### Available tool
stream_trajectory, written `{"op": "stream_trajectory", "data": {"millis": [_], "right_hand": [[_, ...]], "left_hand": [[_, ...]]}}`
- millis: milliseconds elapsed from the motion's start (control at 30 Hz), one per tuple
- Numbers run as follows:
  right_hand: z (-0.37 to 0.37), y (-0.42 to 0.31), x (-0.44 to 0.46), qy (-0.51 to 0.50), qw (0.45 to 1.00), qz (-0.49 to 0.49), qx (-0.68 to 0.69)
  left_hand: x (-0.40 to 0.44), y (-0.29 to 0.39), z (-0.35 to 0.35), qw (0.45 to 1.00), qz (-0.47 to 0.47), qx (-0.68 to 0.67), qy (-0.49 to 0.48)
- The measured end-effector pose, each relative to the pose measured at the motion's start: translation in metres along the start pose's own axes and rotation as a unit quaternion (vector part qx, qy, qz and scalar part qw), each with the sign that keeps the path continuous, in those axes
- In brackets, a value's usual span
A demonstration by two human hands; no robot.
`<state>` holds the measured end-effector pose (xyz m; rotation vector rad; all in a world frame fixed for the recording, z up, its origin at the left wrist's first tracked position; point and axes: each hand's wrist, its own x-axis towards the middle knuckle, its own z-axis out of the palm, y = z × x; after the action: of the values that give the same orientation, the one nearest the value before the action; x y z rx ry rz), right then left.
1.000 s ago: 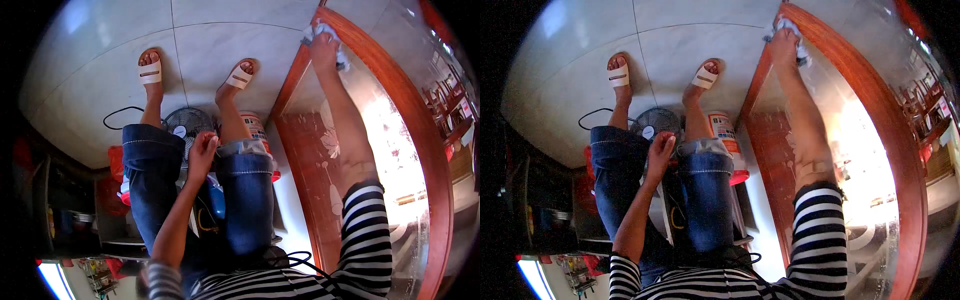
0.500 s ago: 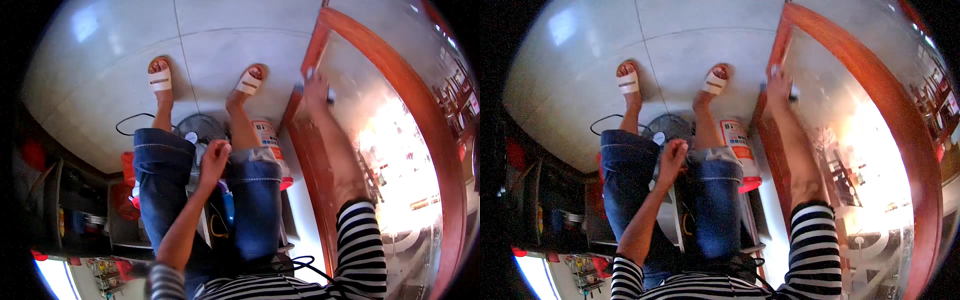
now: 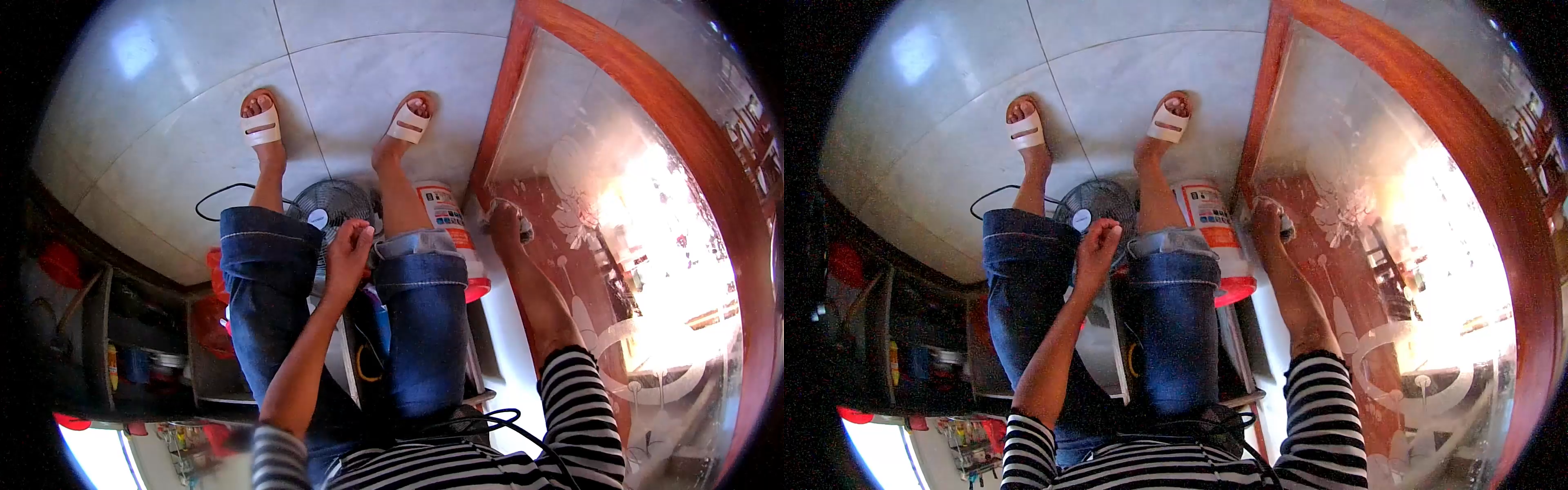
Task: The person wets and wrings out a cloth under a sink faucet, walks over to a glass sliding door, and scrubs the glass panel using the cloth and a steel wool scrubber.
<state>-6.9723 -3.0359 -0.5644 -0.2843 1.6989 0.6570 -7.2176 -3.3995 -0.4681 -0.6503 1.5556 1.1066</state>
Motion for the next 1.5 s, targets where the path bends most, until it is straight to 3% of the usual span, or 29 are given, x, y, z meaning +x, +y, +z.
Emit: {"op": "stream_trajectory", "data": {"millis": [67, 133, 167, 200, 267, 333, 367, 433, 467, 567, 633, 667, 733, 767, 833, 867, 967, 1067, 1133, 1167, 1300, 1333, 1400, 1433, 1500], "right_hand": [[0.036, -0.002, 0.027, 0.022, 0.994, 0.074, 0.083], [-0.102, 0.076, 0.038, 0.255, 0.962, 0.091, 0.044], [-0.158, 0.125, 0.05, 0.156, 0.985, -0.031, -0.07], [-0.209, 0.157, 0.066, 0.123, 0.991, 0.036, -0.035], [-0.28, 0.215, 0.085, 0.286, 0.947, 0.103, -0.1], [-0.294, 0.229, 0.089, 0.321, 0.933, 0.122, -0.105], [-0.296, 0.234, 0.086, 0.335, 0.926, 0.131, -0.113], [-0.257, 0.205, 0.058, 0.263, 0.958, 0.066, -0.088], [-0.21, 0.184, 0.049, 0.315, 0.947, 0.024, -0.047], [-0.093, 0.087, -0.016, 0.078, 0.997, -0.026, -0.003], [-0.039, 0.065, -0.049, 0.072, 0.986, -0.012, 0.149], [-0.027, 0.056, -0.04, -0.036, 0.93, 0.019, 0.364], [-0.083, 0.077, -0.019, 0.069, 0.978, -0.023, 0.197], [-0.12, 0.101, -0.002, 0.067, 0.987, -0.018, 0.145], [-0.193, 0.15, 0.034, 0.062, 0.997, -0.009, 0.041], [-0.227, 0.173, 0.053, 0.15, 0.987, 0.022, -0.051], [-0.291, 0.211, 0.108, 0.387, 0.902, 0.171, -0.089], [-0.278, 0.198, 0.149, 0.383, 0.88, 0.229, -0.165], [-0.244, 0.164, 0.149, 0.273, 0.944, 0.17, -0.077], [-0.217, 0.138, 0.152, 0.212, 0.962, 0.154, -0.076], [-0.087, 0.027, 0.123, 0.194, 0.973, 0.106, -0.065], [-0.073, 0.01, 0.11, 0.112, 0.983, 0.103, 0.104], [0.0, -0.035, 0.093, 0.043, 0.981, 0.089, 0.168], [0.041, -0.06, 0.089, 0.057, 0.993, 0.079, 0.069], [-0.004, -0.046, 0.065, 0.026, 0.994, 0.054, 0.086]], "left_hand": [[0.003, -0.016, 0.005, 1.0, 0.005, 0.016, -0.014], [0.001, -0.023, 0.001, 0.999, 0.016, 0.044, -0.023], [0.004, -0.025, 0.002, 0.998, 0.024, 0.052, -0.026], [0.006, -0.026, 0.004, 0.997, 0.035, 0.058, -0.026], [0.011, -0.026, 0.003, 0.999, 0.017, 0.04, -0.027], [0.012, -0.033, 0.002, 1.0, 0.013, 0.009, -0.024], [0.013, -0.035, 0.004, 0.998, 0.064, 0.022, -0.01], [0.012, -0.035, 0.01, 0.998, 0.062, -0.003, -0.008], [0.013, -0.033, 0.01, 0.998, 0.061, -0.013, -0.005], [0.003, -0.007, 0.01, 0.998, 0.014, -0.058, -0.016], [0.001, -0.015, 0.012, 0.997, -0.001, -0.075, -0.005], [0.001, -0.017, 0.01, 0.998, -0.005, -0.06, -0.017], [-0.003, -0.022, 0.01, 0.998, -0.019, -0.027, -0.056], [-0.002, -0.029, 0.012, 0.998, 0.041, 0.03, -0.036], [-0.006, -0.018, 0.01, 0.999, 0.034, 0.013, -0.037], [-0.004, -0.014, 0.004, 0.999, 0.033, 0.011, -0.031], [0.0, -0.023, 0.0, 0.999, 0.024, -0.017, -0.025], [-0.003, -0.012, 0.001, 0.999, -0.003, -0.043, -0.03], [-0.008, -0.01, 0.002, 0.998, -0.007, -0.051, -0.029], [-0.008, -0.008, 0.001, 0.999, 0.007, -0.025, -0.026], [-0.01, -0.009, 0.003, 0.996, -0.068, -0.047, -0.04], [-0.011, -0.009, 0.002, 0.996, -0.068, -0.028, -0.044], [-0.012, -0.007, 0.004, 0.996, -0.063, 0.005, -0.059], [-0.011, -0.008, 0.005, 0.996, -0.071, 0.01, -0.06], [-0.007, -0.006, 0.004, 0.996, -0.063, 0.02, -0.053]]}}
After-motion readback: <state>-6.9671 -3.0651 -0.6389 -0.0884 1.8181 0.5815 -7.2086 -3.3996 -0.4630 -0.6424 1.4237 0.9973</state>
